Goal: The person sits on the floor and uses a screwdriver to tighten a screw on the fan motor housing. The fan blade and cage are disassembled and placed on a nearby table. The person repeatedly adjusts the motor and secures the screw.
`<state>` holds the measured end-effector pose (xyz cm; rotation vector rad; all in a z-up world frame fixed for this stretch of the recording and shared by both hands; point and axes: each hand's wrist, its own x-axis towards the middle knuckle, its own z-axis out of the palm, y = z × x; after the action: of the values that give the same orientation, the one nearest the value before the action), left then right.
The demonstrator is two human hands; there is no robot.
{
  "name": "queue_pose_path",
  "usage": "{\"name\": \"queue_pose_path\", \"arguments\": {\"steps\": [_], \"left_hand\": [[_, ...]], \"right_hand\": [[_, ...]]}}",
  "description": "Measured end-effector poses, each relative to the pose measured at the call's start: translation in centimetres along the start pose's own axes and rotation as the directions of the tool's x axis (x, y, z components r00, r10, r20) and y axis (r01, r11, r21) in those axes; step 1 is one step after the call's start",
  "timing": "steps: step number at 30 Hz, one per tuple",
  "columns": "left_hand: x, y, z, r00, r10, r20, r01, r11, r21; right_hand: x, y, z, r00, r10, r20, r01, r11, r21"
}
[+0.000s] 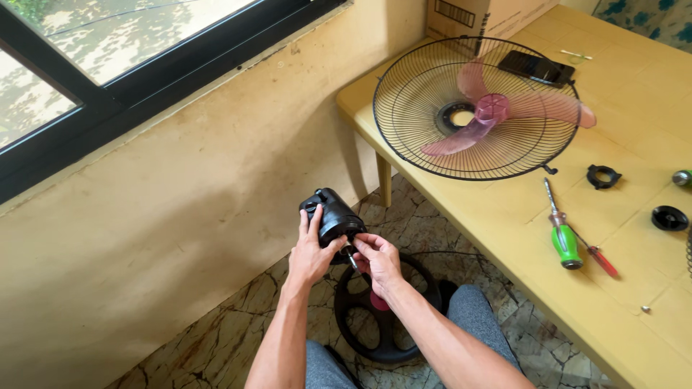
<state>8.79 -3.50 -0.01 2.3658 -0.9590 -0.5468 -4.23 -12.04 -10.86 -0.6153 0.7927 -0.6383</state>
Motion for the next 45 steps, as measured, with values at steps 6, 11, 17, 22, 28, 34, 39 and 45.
{"name": "queue_pose_path", "arguments": {"steps": [6, 11, 17, 22, 28, 34, 39, 45], "left_hand": [[-0.1, 0.3, -0.2, 1.000, 0.022, 0.003, -0.022, 1.000, 0.006], [0.0, 0.6, -0.2, 0.999, 0.036, 0.020, -0.037, 0.998, 0.051], [0.7, 1.4, -0.1, 0.993, 0.048, 0.106, -0.064, 0.985, 0.159], [1.3, 1.6, -0.4, 0.991, 0.003, 0.135, -0.029, 0.981, 0.192], [1.1, 1.2, -0.6, 0.992, -0.006, 0.130, -0.018, 0.983, 0.184], [1.1, 1.1, 0.0, 0.993, 0.010, 0.117, -0.032, 0.983, 0.182], [0.8, 0.6, 0.2, 0.993, 0.026, 0.116, -0.044, 0.987, 0.156], [0.4, 0.7, 0.0, 0.992, 0.011, 0.122, -0.027, 0.991, 0.133]], "right_hand": [[0.0, 0.3, -0.7, 1.000, -0.016, -0.001, 0.016, 0.997, 0.069], [-0.2, 0.3, -0.9, 1.000, -0.017, -0.021, 0.017, 0.999, 0.031], [-0.2, 0.4, -1.6, 0.999, -0.020, -0.030, 0.021, 1.000, 0.023], [-0.4, 1.0, -2.3, 0.997, -0.044, -0.059, 0.045, 0.999, 0.023], [-0.5, 1.4, -2.3, 0.991, -0.121, -0.061, 0.119, 0.992, -0.030], [-1.2, 1.5, -1.8, 0.984, -0.173, -0.047, 0.168, 0.982, -0.085], [-1.0, 1.7, -0.9, 0.981, -0.186, -0.058, 0.179, 0.976, -0.121], [-1.2, 2.6, -0.6, 0.983, -0.159, -0.094, 0.149, 0.983, -0.104]]}}
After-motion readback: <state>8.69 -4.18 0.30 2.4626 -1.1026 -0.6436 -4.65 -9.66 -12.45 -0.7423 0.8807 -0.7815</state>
